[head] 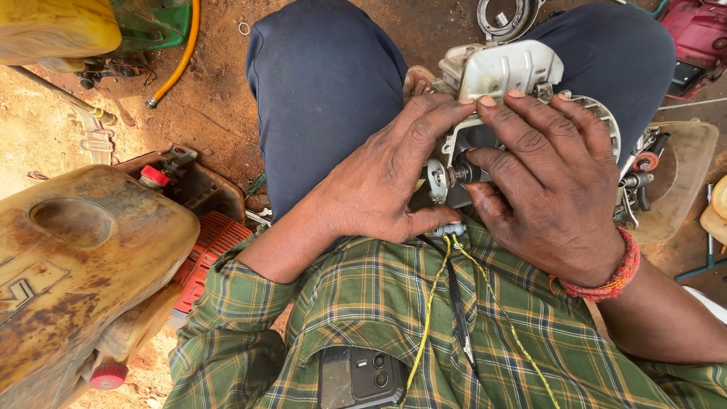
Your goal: The person sits on the ground with a small engine on their lap and uses a screwdriver to unscrew fasteners from the engine. They then pull the engine apart, remove the crankshaft-side cover, and handle the crankshaft and internal parts while repositioning the engine.
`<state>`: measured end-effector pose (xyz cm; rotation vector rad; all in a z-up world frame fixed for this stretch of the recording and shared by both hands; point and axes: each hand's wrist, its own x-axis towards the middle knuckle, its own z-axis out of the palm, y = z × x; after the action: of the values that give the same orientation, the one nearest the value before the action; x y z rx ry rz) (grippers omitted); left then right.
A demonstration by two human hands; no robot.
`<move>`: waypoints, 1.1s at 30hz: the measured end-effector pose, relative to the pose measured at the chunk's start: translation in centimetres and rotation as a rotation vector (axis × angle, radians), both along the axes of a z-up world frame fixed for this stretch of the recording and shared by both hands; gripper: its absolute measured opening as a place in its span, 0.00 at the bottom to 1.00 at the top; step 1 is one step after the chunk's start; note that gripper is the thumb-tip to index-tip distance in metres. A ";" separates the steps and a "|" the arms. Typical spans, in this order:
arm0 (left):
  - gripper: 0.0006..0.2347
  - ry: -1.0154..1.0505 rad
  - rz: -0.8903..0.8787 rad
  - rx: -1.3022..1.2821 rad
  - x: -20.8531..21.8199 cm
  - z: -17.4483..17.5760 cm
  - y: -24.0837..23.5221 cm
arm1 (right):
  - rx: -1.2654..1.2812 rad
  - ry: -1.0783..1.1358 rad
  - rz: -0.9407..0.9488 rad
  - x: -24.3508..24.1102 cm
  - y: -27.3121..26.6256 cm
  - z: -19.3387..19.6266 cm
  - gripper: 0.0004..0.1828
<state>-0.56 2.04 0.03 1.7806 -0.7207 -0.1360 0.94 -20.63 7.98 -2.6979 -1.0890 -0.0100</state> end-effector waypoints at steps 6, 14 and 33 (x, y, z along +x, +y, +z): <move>0.51 0.002 -0.028 0.042 0.2 0.2 0.1 | 0.028 0.002 -0.020 0.3 -0.2 0.0 0.13; 0.56 -0.038 -0.061 0.082 0.2 0.1 -0.2 | 0.012 -0.006 0.017 0.7 0.0 0.5 0.12; 0.54 -0.162 0.032 0.122 1.6 3.1 -1.4 | 0.195 0.027 0.101 1.9 -2.3 1.1 0.20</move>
<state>1.06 0.66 3.11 1.9350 -0.8133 -0.0138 2.86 -22.89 9.11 -2.4622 -1.1506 -0.0592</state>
